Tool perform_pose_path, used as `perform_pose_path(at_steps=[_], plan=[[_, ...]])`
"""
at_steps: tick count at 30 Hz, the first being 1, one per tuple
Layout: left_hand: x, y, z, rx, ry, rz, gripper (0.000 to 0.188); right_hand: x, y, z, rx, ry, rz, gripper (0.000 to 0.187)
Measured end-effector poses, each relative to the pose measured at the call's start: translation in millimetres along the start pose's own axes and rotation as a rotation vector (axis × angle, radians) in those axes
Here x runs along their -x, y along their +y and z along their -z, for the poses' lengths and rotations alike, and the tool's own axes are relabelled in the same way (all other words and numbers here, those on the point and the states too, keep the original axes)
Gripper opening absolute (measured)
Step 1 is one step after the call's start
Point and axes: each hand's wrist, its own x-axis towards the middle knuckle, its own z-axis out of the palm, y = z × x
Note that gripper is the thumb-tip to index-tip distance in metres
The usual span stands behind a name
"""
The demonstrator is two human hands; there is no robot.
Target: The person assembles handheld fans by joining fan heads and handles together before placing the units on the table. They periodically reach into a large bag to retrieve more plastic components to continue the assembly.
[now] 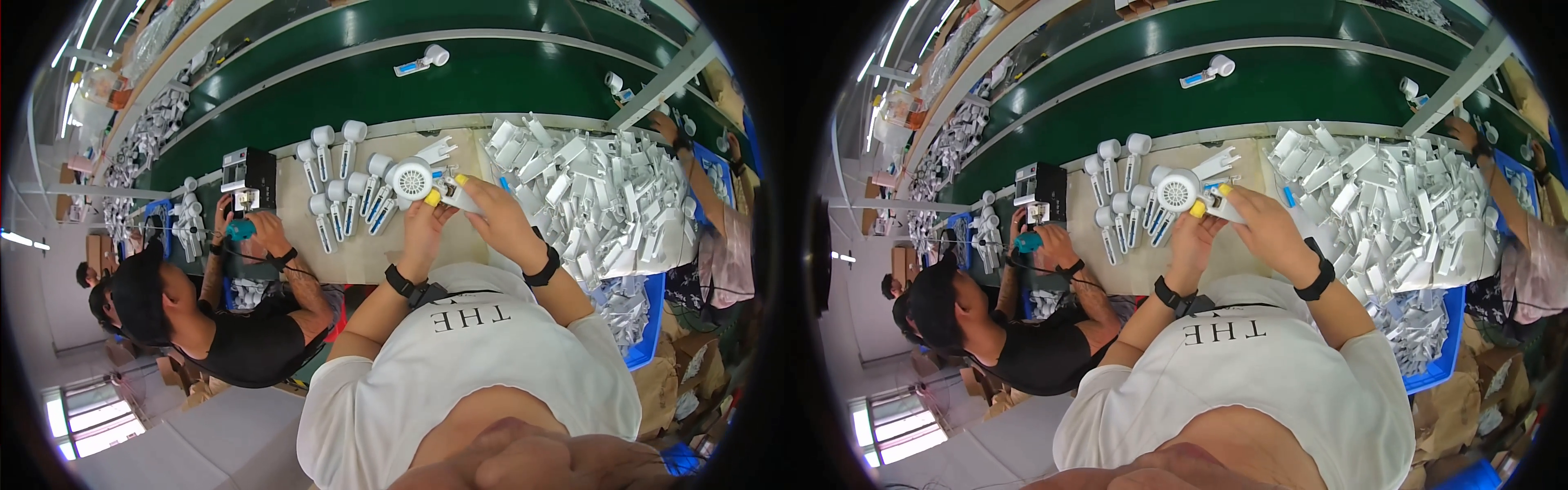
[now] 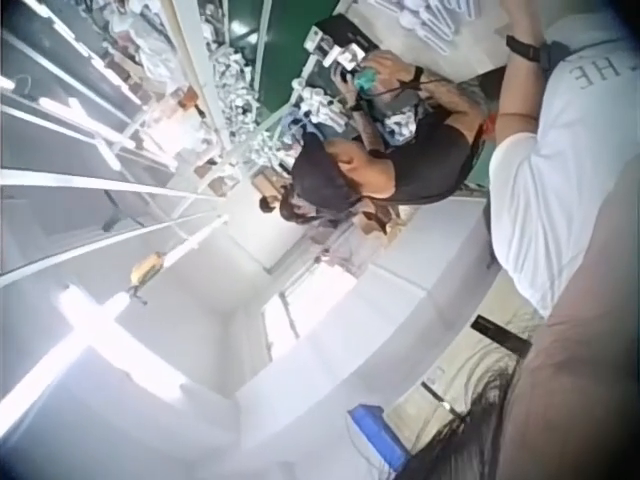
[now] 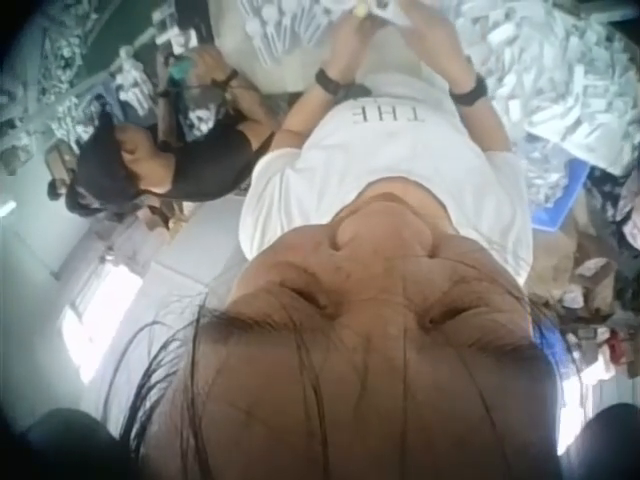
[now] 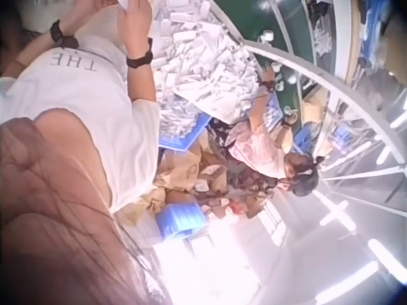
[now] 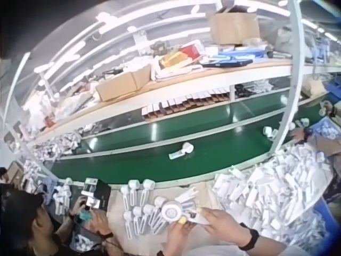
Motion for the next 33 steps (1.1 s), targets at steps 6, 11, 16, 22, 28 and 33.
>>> perform_pose_path(at_steps=[6, 11, 16, 22, 28, 33], plan=[[10, 4, -6, 0.028, -0.012, -0.064, 0.026, -5, -11, -2, 0.05, 0.004, 0.159, 0.054], [17, 3, -19, 0.008, 0.06, -0.174, 0.026, -10, -13, -15, 0.061, 0.096, 0.162, 0.055], [9, 15, -23, -0.091, 0.14, -0.364, 0.025, -20, -19, -19, 0.117, 0.096, 0.188, 0.054], [9, 45, -22, -0.042, -0.062, -0.36, 0.023, 0, -2, -15, -0.826, -0.156, -0.469, 0.028], [6, 43, -30, 0.031, -0.059, -0.368, 0.023, -14, -18, -4, -0.608, 0.025, -0.319, 0.028], [-3, 53, -37, 0.131, -0.037, -0.279, 0.026, -24, -2, -14, -0.402, 0.105, -0.098, 0.032]])
